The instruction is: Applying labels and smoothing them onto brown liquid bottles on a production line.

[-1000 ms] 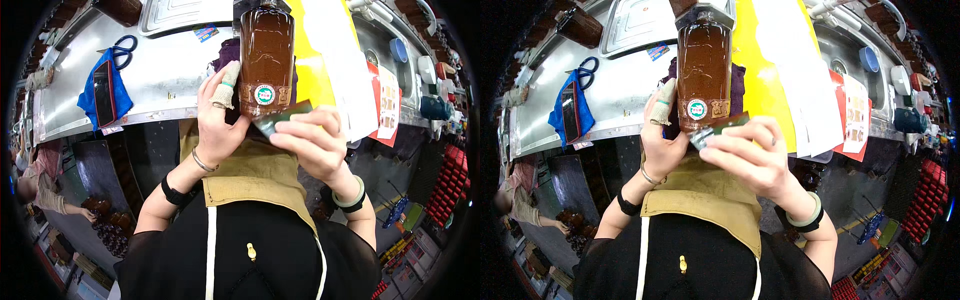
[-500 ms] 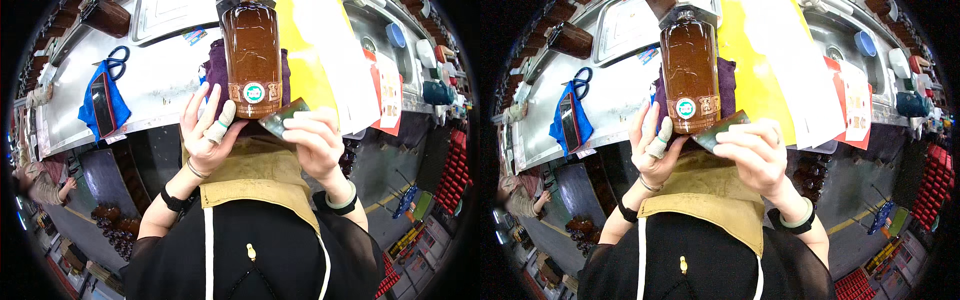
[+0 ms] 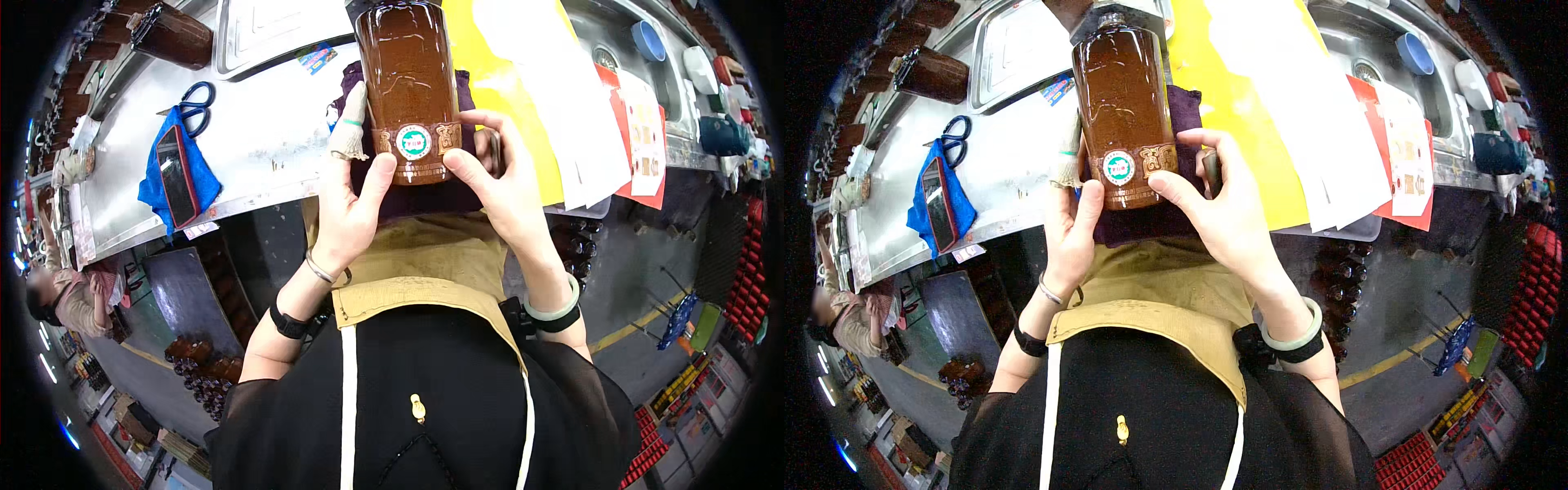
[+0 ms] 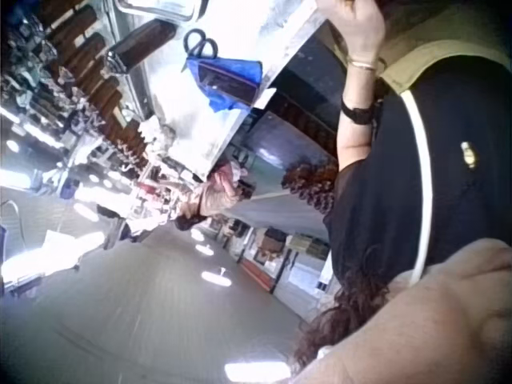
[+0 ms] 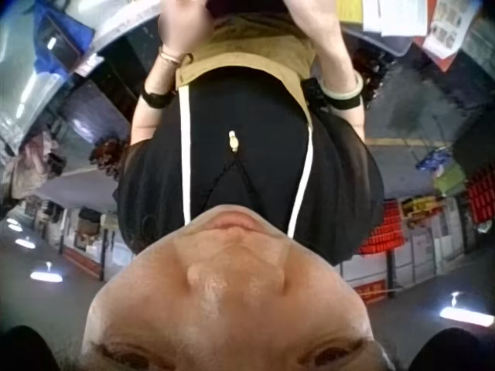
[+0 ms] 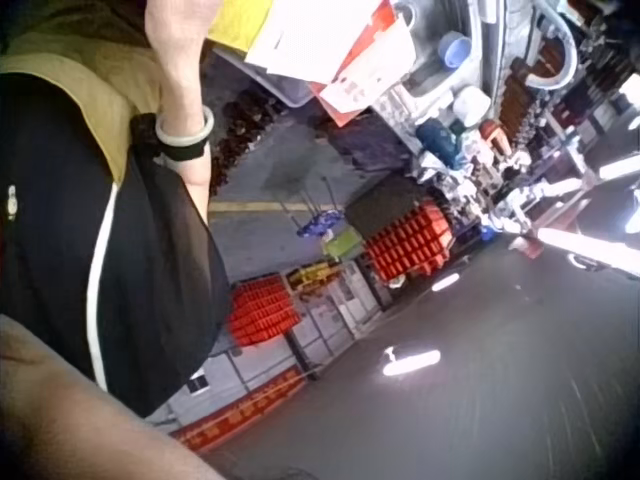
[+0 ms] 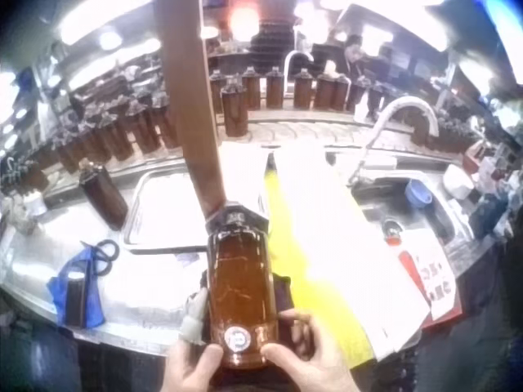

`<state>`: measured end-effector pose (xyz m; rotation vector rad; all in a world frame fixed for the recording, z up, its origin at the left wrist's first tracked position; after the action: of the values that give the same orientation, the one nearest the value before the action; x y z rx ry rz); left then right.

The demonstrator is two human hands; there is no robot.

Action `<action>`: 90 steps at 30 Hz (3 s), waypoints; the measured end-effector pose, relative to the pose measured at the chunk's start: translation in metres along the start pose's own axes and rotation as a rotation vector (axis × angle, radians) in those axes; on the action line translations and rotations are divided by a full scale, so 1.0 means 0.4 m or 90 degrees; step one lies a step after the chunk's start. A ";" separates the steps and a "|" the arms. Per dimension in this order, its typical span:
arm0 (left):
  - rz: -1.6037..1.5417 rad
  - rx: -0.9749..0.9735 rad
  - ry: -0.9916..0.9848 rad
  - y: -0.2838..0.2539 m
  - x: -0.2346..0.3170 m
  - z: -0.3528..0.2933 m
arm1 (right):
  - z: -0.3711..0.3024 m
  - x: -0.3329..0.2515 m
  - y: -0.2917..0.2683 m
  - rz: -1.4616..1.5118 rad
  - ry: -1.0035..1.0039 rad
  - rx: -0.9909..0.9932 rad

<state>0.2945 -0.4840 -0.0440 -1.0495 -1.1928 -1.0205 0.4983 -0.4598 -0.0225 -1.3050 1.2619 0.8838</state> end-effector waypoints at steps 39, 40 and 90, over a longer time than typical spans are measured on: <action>0.184 0.026 0.161 0.019 -0.013 0.003 | -0.053 -0.060 -0.039 -0.227 -0.710 0.053; 0.194 0.017 0.171 0.016 -0.011 0.005 | -0.070 -0.072 -0.040 -0.212 -0.702 -0.006; 0.181 0.177 0.296 0.019 -0.006 0.004 | 0.091 -0.204 0.045 -0.419 -0.960 -0.046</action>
<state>0.3015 -0.4807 -0.0468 -0.6877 -0.7514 -0.7908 0.4729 -0.4070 0.0473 -0.6319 -0.3638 1.0277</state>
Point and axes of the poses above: each hand's wrist, its own z-axis towards the middle knuckle, its own y-axis out of the palm, x = y × z, the point moved 1 cm from there along z, towards the middle knuckle, and after that the axes turned 13 degrees about x, right-handed, at the moved point
